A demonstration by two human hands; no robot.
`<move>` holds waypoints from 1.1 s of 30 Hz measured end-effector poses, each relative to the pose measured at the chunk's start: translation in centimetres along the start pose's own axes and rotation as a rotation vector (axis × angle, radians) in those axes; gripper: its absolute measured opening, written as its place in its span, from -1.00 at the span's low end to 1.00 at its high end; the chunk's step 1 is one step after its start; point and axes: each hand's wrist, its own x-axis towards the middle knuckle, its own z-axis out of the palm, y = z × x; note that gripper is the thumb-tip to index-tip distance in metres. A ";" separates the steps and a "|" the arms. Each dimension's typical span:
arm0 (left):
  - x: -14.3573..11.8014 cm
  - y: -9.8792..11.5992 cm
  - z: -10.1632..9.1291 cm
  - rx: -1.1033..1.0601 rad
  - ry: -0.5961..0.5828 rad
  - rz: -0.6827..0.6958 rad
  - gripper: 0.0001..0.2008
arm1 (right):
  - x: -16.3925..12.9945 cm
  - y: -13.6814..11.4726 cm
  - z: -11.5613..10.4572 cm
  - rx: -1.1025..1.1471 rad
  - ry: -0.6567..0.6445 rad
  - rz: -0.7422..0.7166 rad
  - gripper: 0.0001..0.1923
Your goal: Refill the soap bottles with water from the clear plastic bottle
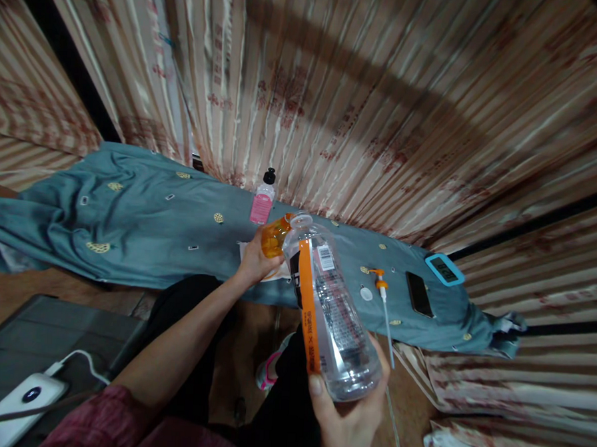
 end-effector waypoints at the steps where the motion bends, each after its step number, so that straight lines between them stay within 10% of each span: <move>1: 0.0 0.0 0.0 0.000 -0.004 -0.006 -0.35 | 0.1 0.1 -0.1 -0.012 0.003 -0.013 -0.12; 9: -0.1 0.0 0.0 0.026 0.012 -0.009 -0.36 | 1.0 2.7 -1.0 -0.004 -0.028 -0.040 -0.12; 33: 0.0 -0.6 0.2 -0.010 0.005 0.027 -0.33 | 0.1 0.0 -0.1 0.016 0.000 -0.015 -0.14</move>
